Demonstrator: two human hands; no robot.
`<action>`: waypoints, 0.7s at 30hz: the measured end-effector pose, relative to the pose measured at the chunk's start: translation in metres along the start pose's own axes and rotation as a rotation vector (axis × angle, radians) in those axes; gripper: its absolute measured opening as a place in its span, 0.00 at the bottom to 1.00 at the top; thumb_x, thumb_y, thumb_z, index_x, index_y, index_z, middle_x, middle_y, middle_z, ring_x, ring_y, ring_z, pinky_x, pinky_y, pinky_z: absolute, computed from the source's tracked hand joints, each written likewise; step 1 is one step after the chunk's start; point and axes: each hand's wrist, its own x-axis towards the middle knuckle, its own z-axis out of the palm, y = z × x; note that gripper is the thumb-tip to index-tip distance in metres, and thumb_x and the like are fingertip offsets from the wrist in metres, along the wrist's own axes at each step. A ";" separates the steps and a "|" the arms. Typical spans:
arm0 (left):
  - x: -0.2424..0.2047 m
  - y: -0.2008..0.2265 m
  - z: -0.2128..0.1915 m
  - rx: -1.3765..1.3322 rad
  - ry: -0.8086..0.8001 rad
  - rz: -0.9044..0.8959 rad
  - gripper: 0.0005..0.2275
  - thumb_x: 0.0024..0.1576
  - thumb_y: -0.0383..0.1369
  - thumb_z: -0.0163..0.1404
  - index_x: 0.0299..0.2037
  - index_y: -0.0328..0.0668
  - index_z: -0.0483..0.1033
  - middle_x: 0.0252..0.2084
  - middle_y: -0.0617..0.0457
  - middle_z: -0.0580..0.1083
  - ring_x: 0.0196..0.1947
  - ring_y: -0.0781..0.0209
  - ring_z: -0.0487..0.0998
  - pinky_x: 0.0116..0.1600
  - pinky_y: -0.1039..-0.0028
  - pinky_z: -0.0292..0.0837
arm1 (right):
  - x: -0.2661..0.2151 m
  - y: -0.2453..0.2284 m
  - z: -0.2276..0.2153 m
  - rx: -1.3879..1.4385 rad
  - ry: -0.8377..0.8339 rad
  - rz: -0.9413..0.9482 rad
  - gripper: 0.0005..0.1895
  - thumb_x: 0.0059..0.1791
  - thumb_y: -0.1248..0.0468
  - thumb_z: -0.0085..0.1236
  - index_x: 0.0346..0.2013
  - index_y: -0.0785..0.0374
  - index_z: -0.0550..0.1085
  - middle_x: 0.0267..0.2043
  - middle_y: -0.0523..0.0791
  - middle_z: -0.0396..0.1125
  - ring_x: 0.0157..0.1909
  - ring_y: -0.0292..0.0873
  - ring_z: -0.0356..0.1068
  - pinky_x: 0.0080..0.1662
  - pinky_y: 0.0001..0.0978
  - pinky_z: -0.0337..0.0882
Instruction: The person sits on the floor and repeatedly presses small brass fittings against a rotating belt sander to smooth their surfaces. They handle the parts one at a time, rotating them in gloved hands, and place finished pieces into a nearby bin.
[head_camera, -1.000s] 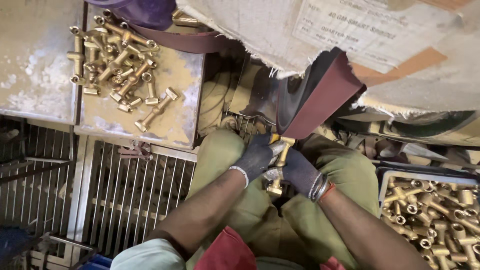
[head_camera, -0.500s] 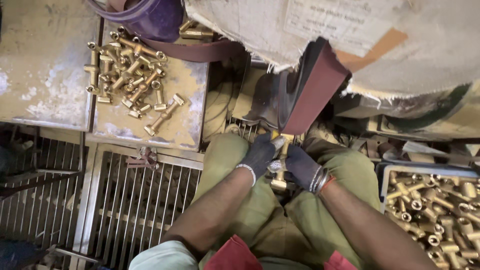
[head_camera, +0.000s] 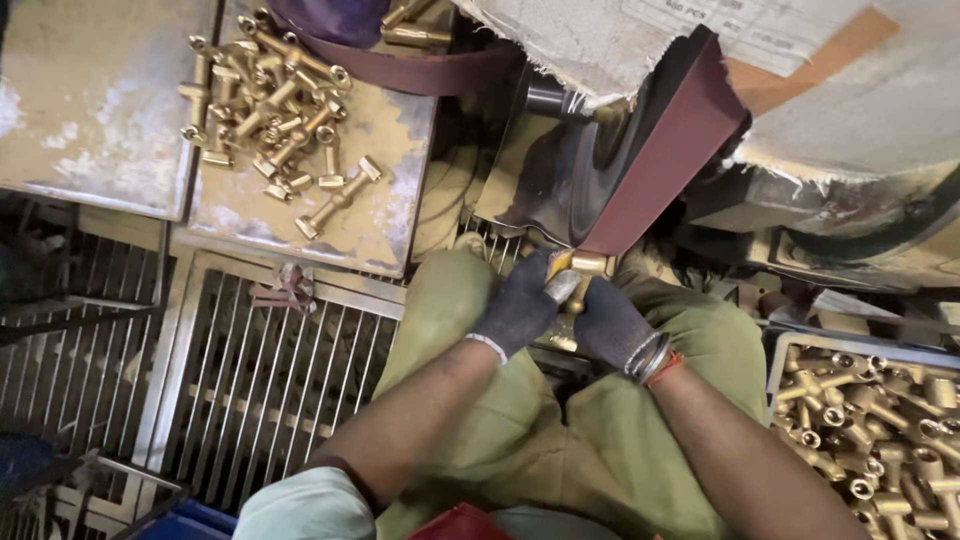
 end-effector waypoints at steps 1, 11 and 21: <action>0.003 -0.002 0.000 -0.034 -0.024 -0.036 0.13 0.62 0.28 0.49 0.56 0.33 0.73 0.47 0.46 0.77 0.47 0.58 0.78 0.54 0.68 0.73 | 0.001 -0.002 -0.001 0.078 -0.058 0.034 0.22 0.43 0.65 0.64 0.51 0.66 0.73 0.48 0.49 0.75 0.51 0.46 0.74 0.53 0.38 0.72; 0.048 -0.059 0.018 -0.663 0.030 -0.580 0.09 0.62 0.28 0.47 0.43 0.30 0.80 0.34 0.48 0.78 0.32 0.59 0.76 0.36 0.71 0.70 | 0.027 0.026 -0.013 -0.378 -0.073 -0.504 0.23 0.36 0.73 0.65 0.45 0.57 0.79 0.45 0.49 0.73 0.50 0.52 0.69 0.52 0.40 0.70; 0.034 -0.056 0.025 -0.573 0.038 -0.410 0.09 0.62 0.26 0.50 0.49 0.33 0.77 0.40 0.53 0.78 0.37 0.66 0.75 0.42 0.74 0.72 | 0.009 0.016 0.016 0.321 -0.026 0.139 0.20 0.45 0.67 0.58 0.50 0.68 0.71 0.48 0.53 0.74 0.51 0.50 0.73 0.53 0.37 0.71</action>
